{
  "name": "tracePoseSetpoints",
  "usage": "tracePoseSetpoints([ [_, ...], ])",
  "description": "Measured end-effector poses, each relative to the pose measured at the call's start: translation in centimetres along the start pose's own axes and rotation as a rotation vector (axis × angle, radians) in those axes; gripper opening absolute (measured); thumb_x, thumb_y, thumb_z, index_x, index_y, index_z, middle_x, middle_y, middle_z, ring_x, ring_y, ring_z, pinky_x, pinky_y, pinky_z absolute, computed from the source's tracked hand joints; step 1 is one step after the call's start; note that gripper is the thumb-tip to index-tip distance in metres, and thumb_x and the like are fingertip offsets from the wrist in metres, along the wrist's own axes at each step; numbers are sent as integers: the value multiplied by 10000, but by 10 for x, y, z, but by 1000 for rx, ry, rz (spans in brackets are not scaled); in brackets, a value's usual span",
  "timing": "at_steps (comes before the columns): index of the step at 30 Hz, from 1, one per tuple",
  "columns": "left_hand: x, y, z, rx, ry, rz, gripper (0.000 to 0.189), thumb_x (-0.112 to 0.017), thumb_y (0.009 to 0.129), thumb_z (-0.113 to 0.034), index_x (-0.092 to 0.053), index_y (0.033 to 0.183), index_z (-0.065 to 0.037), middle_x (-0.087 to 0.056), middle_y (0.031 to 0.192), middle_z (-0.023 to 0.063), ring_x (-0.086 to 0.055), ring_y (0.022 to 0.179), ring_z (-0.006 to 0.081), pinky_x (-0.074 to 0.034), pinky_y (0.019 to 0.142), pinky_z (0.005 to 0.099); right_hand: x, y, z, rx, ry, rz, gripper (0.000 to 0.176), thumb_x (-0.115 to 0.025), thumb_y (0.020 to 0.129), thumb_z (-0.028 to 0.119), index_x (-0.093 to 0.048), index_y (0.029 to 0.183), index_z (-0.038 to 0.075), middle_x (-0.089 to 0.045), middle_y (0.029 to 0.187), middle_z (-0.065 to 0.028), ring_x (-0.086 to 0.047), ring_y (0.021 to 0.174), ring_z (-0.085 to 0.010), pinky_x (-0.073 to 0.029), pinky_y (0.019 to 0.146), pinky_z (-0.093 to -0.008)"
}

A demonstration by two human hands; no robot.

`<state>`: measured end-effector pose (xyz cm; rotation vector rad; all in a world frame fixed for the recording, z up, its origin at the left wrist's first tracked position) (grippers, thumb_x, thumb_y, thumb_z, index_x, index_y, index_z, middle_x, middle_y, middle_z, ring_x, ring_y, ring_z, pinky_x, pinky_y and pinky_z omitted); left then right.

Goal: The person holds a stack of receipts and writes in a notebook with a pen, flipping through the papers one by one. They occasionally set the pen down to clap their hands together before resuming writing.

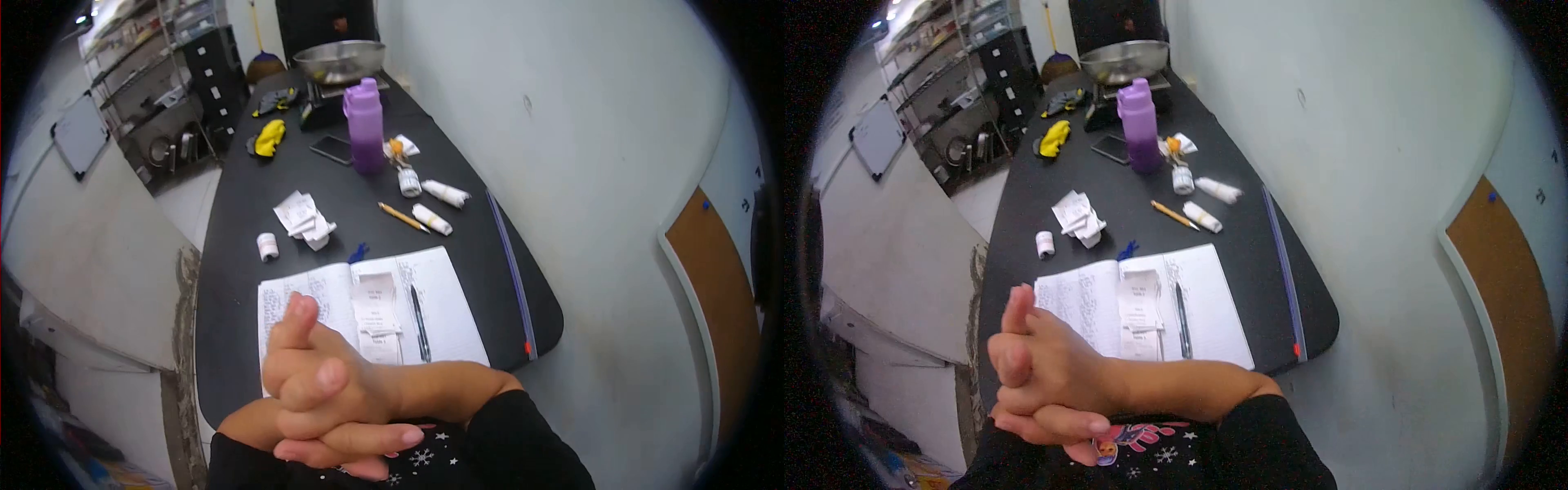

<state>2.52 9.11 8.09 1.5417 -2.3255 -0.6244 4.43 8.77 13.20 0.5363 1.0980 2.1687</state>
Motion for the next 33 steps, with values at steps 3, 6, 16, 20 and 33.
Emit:
tracePoseSetpoints([
  [3,11,1,-6,-42,-1,-66,766,-265,834,-631,-161,1416,-143,-105,1484,167,-161,1362,345,-149,1075,515,5,3,10,77,-86,-62,518,-613,799,363,-470,1217,91,-362,1276,-208,-419,1098,-396,-303,913,-508],
  [6,24,4,-14,-97,-1,-145,794,-252,834,-659,-140,1433,-151,-82,1499,164,-142,1376,344,-133,1083,519,7,14,21,128,-336,-142,524,-605,800,384,-462,1220,106,-330,1330,-218,-394,1145,-410,-283,948,-532],
  [16,92,8,-80,-443,14,-607,886,-206,831,-752,-69,1489,-176,-8,1550,153,-76,1421,339,-80,1109,533,-8,18,-17,18,-418,171,1008,-519,822,650,-123,1474,-9,32,1538,-235,74,1418,-407,13,1112,-532],
  [20,86,11,-82,-539,106,-480,912,-214,843,-756,-60,1502,-145,7,1560,168,-46,1434,345,-51,1122,519,-4,22,-26,8,-211,34,1040,-499,819,668,-71,1479,-11,75,1540,-227,95,1421,-382,35,1115,-509],
  [33,77,20,-80,-425,243,-148,1034,-181,796,-816,-5,1494,-74,161,1546,152,119,1429,296,96,1101,517,65,10,6,99,-220,-430,1052,-173,817,797,-34,1477,-11,-2,1555,-185,-35,1439,-294,-14,1140,-412],
])
Point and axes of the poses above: each hand's wrist, its own y-axis towards the middle knuckle, its own x-axis out of the back of the hand, z = x × y, the point moved 5 cm from there along y, towards the middle knuckle
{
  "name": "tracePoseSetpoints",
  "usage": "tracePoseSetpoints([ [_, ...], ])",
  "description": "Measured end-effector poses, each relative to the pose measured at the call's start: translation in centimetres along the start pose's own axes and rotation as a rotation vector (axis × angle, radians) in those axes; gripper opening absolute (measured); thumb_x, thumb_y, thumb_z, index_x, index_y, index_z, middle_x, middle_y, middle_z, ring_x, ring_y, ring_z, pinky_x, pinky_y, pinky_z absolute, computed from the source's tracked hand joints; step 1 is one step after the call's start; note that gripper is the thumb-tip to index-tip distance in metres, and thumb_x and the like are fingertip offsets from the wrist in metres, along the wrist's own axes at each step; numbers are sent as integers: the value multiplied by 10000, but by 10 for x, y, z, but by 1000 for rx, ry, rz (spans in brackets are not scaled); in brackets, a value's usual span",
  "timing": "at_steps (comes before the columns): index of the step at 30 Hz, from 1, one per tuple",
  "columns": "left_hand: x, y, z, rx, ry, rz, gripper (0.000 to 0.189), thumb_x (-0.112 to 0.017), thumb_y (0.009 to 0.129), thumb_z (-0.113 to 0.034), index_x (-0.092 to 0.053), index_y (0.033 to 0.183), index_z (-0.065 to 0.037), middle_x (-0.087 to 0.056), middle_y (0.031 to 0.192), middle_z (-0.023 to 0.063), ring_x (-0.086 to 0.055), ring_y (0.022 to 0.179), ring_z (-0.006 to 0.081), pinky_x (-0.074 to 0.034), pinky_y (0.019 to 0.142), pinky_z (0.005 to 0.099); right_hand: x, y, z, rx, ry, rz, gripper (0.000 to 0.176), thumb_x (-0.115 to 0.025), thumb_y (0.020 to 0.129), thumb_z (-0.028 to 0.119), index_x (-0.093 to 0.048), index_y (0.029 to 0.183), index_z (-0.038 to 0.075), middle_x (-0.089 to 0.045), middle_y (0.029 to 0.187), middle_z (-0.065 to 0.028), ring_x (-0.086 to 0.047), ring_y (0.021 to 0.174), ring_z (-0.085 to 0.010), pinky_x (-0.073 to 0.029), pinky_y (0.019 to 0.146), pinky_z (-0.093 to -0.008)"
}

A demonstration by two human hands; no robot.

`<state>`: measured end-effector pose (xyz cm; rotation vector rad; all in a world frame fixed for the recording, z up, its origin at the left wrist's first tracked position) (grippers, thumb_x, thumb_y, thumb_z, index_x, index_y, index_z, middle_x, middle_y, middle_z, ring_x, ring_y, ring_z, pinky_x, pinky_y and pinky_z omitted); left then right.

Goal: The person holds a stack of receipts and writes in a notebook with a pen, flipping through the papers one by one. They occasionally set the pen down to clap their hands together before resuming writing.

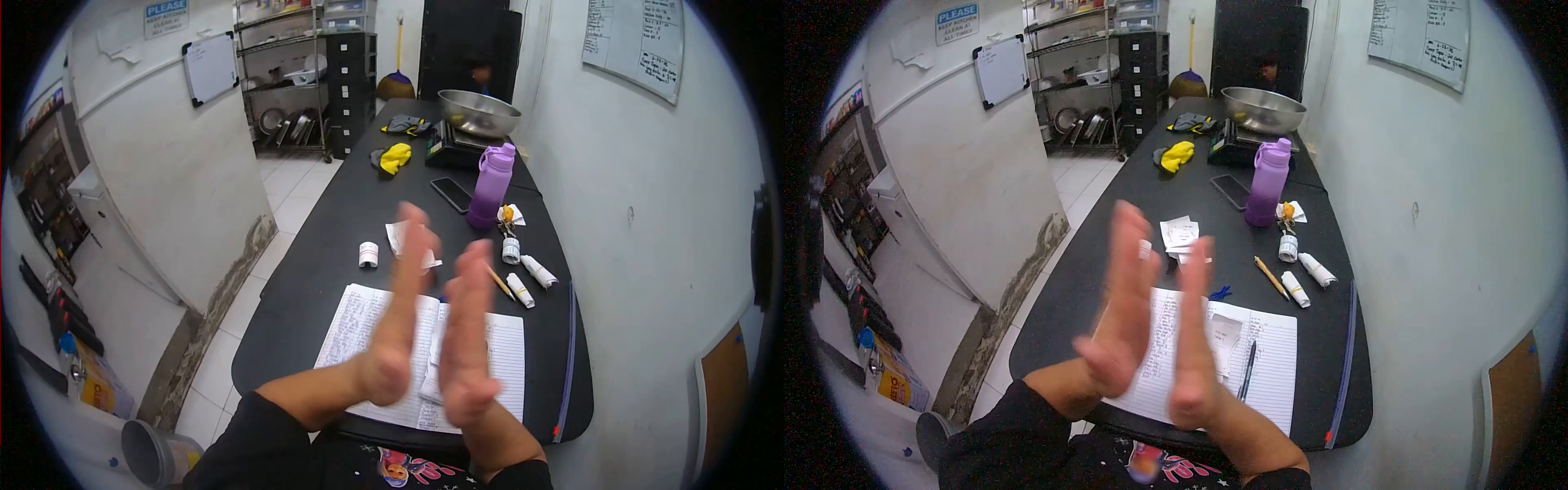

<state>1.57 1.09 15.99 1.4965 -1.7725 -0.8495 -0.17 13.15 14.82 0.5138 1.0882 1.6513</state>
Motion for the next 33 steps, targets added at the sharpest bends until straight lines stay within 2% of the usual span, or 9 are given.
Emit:
tracePoseSetpoints([
  [5,25,8,-6,-60,-27,-408,1066,-120,776,-837,0,1489,-55,123,1562,108,70,1440,273,86,1100,530,23,28,32,191,-96,-366,1055,-207,813,802,-54,1477,-2,-99,1543,-198,-119,1428,-290,-15,1144,-420],
  [8,-3,-9,4,-159,214,0,1167,-81,700,-897,30,1483,-40,152,1545,161,93,1434,267,81,1108,497,75,1,-25,-565,174,-150,1054,-181,806,802,-76,1477,-4,-82,1551,-172,-61,1440,-251,-6,1138,-424],
  [11,26,10,-7,-2,117,-243,1211,-29,654,-922,59,1477,-38,189,1537,156,137,1427,264,120,1096,502,14,32,23,50,-238,-195,1195,-159,691,915,-39,1488,31,-44,1554,-173,-33,1438,-290,22,1135,-449],
  [14,20,17,-5,61,138,-206,1189,-40,669,-914,109,1467,-44,183,1539,152,143,1424,270,75,1120,456,-6,8,-6,54,-78,-90,1154,-157,730,882,6,1484,24,11,1557,-172,20,1440,-294,37,1133,-431],
  [17,-12,2,9,-2,269,119,1162,-52,694,-897,141,1457,-42,175,1542,144,161,1418,271,56,1133,414,27,28,-4,-516,451,172,1168,-135,721,890,10,1481,15,32,1556,-174,35,1437,-298,70,1132,-425],
  [19,13,11,2,80,184,-132,1178,-66,692,-902,125,1459,-28,170,1544,140,158,1419,269,58,1134,406,-2,26,5,6,-291,-41,1155,-138,736,878,8,1479,6,14,1563,-150,32,1442,-277,63,1127,-440],
  [27,-15,-6,21,-167,165,87,1001,-272,795,-800,-58,1488,-109,88,1540,218,139,1418,349,56,1109,508,-3,17,-11,-8,-213,-3,1040,-304,787,815,9,1503,129,-16,1557,-178,11,1435,-342,15,1123,-480],
  [30,-30,-10,18,-234,125,122,894,-384,801,-744,-299,1447,-132,24,1537,240,87,1412,411,22,1095,554,-7,0,-26,43,-122,76,974,-421,796,740,-164,1483,100,-104,1528,-245,-114,1413,-398,-49,1125,-492],
  [33,-44,-9,17,-286,190,232,752,-497,828,-623,-414,1392,-134,-25,1523,266,15,1390,462,-11,1089,573,-18,8,-2,-21,-124,288,603,-413,868,630,-640,958,79,-473,1212,-222,-447,1137,-351,-330,949,-482],
])
Point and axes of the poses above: each hand's wrist, its own y-axis towards the middle knuckle, its own x-axis out of the back of the hand, z = x × y, the point moved 5 cm from there along y, towards the middle knuckle
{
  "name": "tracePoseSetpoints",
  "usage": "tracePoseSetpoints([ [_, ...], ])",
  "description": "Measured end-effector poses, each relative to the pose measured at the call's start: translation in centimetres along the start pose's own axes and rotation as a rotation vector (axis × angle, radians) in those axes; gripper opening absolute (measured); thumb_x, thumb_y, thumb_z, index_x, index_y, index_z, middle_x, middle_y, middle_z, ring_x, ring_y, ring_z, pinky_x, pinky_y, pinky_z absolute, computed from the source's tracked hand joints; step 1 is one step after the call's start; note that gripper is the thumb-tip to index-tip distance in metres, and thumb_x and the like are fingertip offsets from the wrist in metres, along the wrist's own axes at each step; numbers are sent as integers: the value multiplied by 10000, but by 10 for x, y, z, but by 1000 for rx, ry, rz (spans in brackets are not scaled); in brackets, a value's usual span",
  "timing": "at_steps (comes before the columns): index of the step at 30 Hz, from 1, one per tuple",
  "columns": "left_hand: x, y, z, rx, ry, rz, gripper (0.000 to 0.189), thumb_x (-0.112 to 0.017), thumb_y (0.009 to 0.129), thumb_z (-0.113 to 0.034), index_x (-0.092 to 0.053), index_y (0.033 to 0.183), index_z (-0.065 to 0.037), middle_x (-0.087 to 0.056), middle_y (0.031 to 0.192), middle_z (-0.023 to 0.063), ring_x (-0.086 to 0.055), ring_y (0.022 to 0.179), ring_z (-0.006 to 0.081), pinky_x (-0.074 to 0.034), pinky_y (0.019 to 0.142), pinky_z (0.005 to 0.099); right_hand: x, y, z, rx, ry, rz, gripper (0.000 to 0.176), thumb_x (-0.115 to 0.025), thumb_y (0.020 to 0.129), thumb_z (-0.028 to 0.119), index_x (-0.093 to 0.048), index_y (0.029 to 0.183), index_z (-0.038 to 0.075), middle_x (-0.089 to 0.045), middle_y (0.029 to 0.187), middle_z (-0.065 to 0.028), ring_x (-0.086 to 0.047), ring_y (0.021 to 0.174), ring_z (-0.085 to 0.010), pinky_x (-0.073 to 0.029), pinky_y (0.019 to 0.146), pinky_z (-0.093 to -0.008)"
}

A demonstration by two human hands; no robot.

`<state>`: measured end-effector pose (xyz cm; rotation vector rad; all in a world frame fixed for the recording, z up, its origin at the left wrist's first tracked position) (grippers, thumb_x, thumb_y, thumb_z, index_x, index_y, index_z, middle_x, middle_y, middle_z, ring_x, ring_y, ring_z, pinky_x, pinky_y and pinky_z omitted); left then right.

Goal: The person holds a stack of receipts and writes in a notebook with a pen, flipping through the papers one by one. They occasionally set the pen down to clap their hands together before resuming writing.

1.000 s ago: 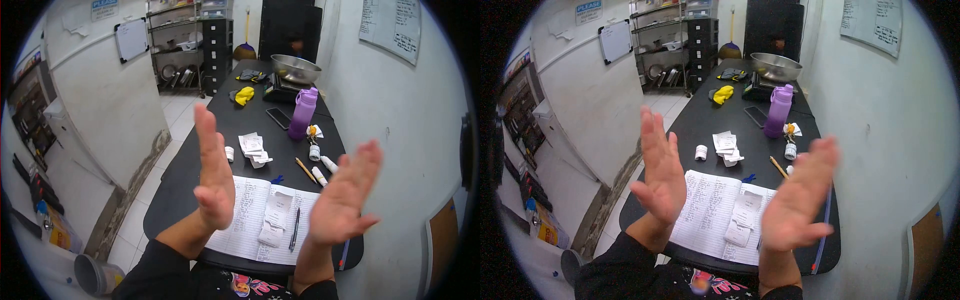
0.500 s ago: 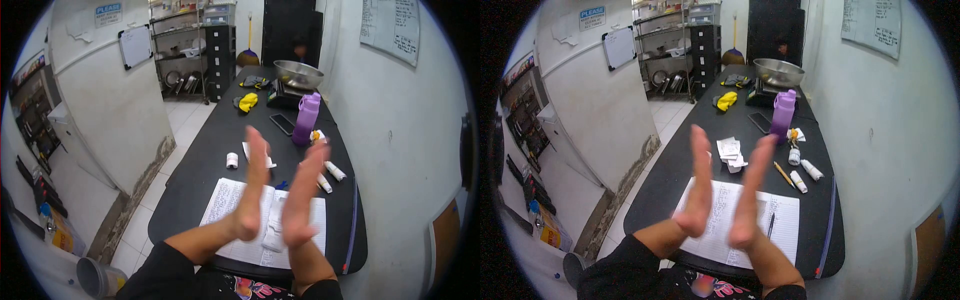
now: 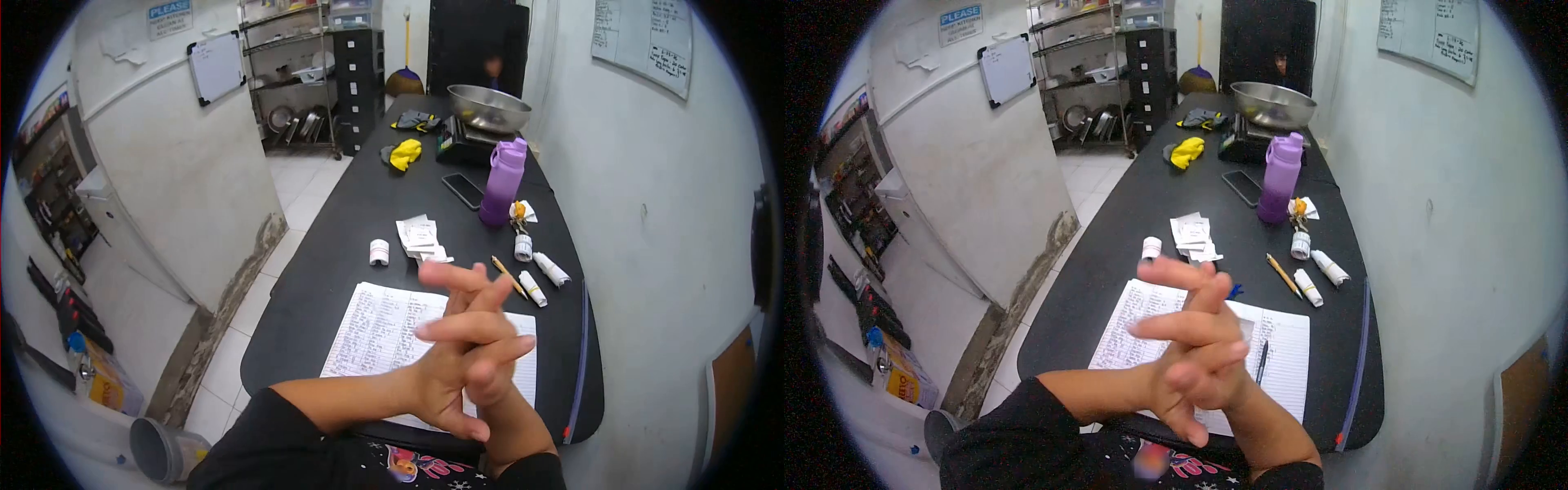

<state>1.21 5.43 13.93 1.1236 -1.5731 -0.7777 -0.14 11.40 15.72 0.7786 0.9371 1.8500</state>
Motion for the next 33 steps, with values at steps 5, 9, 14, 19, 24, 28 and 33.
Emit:
tracePoseSetpoints([
  [5,-8,-4,-8,94,59,56,642,-620,801,-504,-500,1321,-146,-101,1508,262,-76,1364,472,-40,1088,584,8,-5,-3,-12,80,-104,489,-395,940,409,-468,590,76,-447,741,-71,-418,701,-208,-370,679,-381],
  [9,-15,-9,-5,101,35,81,663,-713,730,-487,-538,1267,-141,-135,1501,231,-39,1397,414,-6,1095,569,12,-5,-1,-6,126,-130,459,-408,930,366,-422,571,80,-424,699,-63,-385,656,-196,-344,618,-356],
  [14,-12,-5,-7,76,79,72,669,-697,748,-500,-524,1285,-140,-97,1497,275,-73,1383,444,-35,1091,567,8,-4,-1,3,154,-230,404,-433,899,334,-449,592,71,-447,694,-73,-396,689,-202,-312,734,-370],
  [19,9,5,-3,127,-66,-64,661,-558,817,-578,-509,1317,-149,-161,1489,275,-135,1358,463,-85,1084,557,0,-2,-16,-51,179,-158,432,-433,880,450,-599,861,53,-538,1017,-171,-444,1092,-318,-281,1018,-457],
  [24,28,5,-1,63,-69,57,671,-478,804,-694,-644,1071,-101,-405,1315,219,-369,1226,355,-260,1008,480,-17,15,3,181,118,-19,463,-474,883,478,-607,1056,70,-583,1069,-190,-467,1142,-387,-352,936,-496],
  [28,23,12,-12,91,53,77,722,-326,849,-703,-685,720,-91,-573,822,111,-577,837,286,-423,729,393,-9,-7,9,337,116,-123,416,-493,885,425,-588,1074,67,-584,1006,-168,-520,997,-358,-378,863,-486],
  [33,23,8,-16,-121,109,14,483,-501,783,-579,-574,842,-105,-498,864,99,-456,892,241,-374,769,399,-38,-17,4,509,148,-622,426,-450,899,477,-511,777,74,-497,653,-89,-450,682,-244,-372,642,-408],
])
Point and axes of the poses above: each hand's wrist, its own y-axis towards the middle knuckle, its own x-axis out of the back of the hand, z = x × y, the point moved 5 cm from there along y, towards the middle knuckle
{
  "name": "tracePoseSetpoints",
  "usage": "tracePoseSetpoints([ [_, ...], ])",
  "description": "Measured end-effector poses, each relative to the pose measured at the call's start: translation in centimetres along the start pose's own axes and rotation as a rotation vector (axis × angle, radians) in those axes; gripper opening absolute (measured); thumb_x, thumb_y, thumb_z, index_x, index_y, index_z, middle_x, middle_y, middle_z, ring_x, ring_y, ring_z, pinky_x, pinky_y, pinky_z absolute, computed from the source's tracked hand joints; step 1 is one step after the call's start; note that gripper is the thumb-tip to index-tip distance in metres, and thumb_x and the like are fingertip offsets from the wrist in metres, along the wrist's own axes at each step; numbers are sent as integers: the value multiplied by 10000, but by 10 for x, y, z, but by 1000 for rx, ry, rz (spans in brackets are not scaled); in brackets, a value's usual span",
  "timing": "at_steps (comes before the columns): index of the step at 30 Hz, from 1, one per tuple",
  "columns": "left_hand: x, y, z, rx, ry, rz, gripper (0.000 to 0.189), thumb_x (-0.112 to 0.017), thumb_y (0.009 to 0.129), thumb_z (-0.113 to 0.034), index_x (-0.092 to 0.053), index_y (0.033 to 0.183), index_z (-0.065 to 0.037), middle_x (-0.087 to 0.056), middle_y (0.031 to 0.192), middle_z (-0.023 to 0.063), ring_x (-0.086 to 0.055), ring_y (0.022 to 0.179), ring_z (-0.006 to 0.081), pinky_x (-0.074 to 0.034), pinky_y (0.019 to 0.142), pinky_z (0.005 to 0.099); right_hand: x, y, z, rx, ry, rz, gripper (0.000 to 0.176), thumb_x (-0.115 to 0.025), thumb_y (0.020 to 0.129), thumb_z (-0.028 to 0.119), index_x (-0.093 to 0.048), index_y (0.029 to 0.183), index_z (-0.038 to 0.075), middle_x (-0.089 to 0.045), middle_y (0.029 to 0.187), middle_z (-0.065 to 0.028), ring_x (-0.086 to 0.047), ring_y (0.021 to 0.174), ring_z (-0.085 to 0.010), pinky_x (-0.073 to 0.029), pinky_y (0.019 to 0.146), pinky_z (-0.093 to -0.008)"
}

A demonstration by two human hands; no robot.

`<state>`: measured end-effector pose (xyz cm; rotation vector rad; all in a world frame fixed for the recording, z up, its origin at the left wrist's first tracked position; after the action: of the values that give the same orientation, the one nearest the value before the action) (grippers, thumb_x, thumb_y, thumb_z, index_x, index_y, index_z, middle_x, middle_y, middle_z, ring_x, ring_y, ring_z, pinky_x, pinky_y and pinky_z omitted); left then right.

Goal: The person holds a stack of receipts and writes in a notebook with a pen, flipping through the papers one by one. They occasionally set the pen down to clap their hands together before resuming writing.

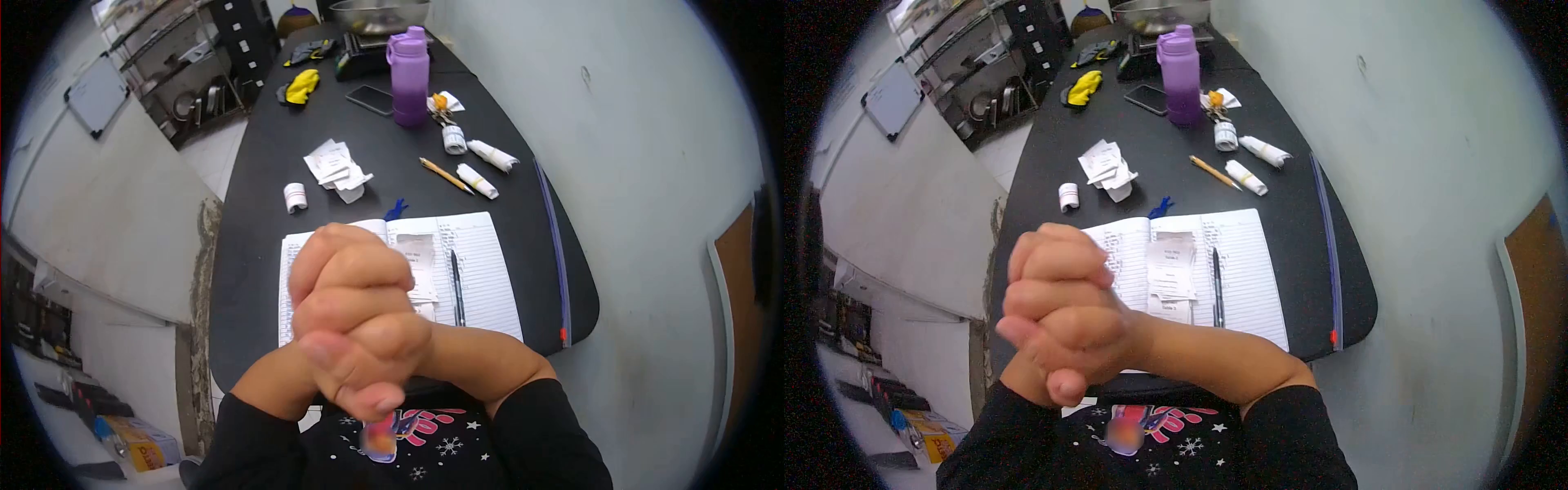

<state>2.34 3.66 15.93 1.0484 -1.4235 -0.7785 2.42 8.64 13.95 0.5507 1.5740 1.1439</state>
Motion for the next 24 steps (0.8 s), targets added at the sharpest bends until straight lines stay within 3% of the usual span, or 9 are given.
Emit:
tracePoseSetpoints([
  [3,-32,9,-12,-62,46,-573,465,-346,833,-507,-360,566,-127,-433,672,89,-364,677,221,-313,597,399,-5,6,9,62,-48,-9,499,-429,929,470,-504,629,78,-478,517,-58,-412,563,-201,-368,539,-361],
  [5,-33,6,-13,-76,37,-667,504,-310,848,-487,-323,497,-125,-429,632,93,-354,632,225,-309,552,402,-5,7,12,70,-44,62,485,-429,944,441,-522,635,78,-499,535,-60,-413,562,-201,-371,533,-361],
  [9,3,-27,-2,-47,-71,-268,492,-372,843,-503,-462,589,-92,-497,728,127,-439,740,266,-374,603,411,-4,6,12,86,-13,74,452,-473,934,408,-537,642,69,-557,641,-88,-448,642,-224,-408,569,-408],
  [12,-1,-16,-5,88,-118,-216,447,-447,828,-503,-547,783,-69,-533,881,157,-477,898,309,-421,708,430,2,25,5,-203,-62,456,205,-632,797,263,-538,793,81,-553,888,-102,-467,768,-261,-377,694,-436],
  [15,3,2,-6,264,-114,-352,447,-553,799,-455,-600,1013,-66,-556,1045,173,-497,1051,330,-438,836,433,19,46,-1,-550,-142,707,495,-735,738,341,-562,1138,107,-454,1279,-180,-444,1066,-304,-401,869,-436],
  [18,21,-8,0,417,73,-319,408,-624,793,-303,-588,1133,-79,-553,1144,166,-504,1108,297,-421,911,402,65,77,13,-627,-439,591,438,-684,784,218,-570,1193,111,-497,1270,-143,-523,1049,-294,-453,841,-396],
  [20,37,-37,20,453,367,47,317,-579,842,-169,-560,1139,-59,-527,1207,174,-498,1136,279,-439,918,391,105,84,21,-552,-766,538,422,-650,814,135,-576,1229,113,-526,1264,-118,-576,1038,-288,-487,823,-369],
  [21,31,-49,26,524,262,138,286,-552,810,17,-593,1085,-51,-586,1142,157,-552,1066,247,-453,881,354,118,81,22,-406,-947,745,333,-612,796,38,-633,1125,90,-597,1139,-126,-594,981,-282,-476,850,-367],
  [24,10,-82,41,638,250,276,260,-628,765,17,-627,1015,-54,-640,999,103,-590,978,256,-457,836,355,164,23,30,-655,-1152,1073,313,-575,763,-19,-661,1035,110,-616,1097,-140,-576,992,-308,-470,854,-398],
])
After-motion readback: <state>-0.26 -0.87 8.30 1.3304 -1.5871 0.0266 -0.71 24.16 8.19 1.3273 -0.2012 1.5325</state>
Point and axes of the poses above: each hand's wrist, its own y-axis towards the middle knuckle, its own x-axis out of the back of the hand, z = x × y, the point moved 5 cm from there along y, towards the middle knuckle
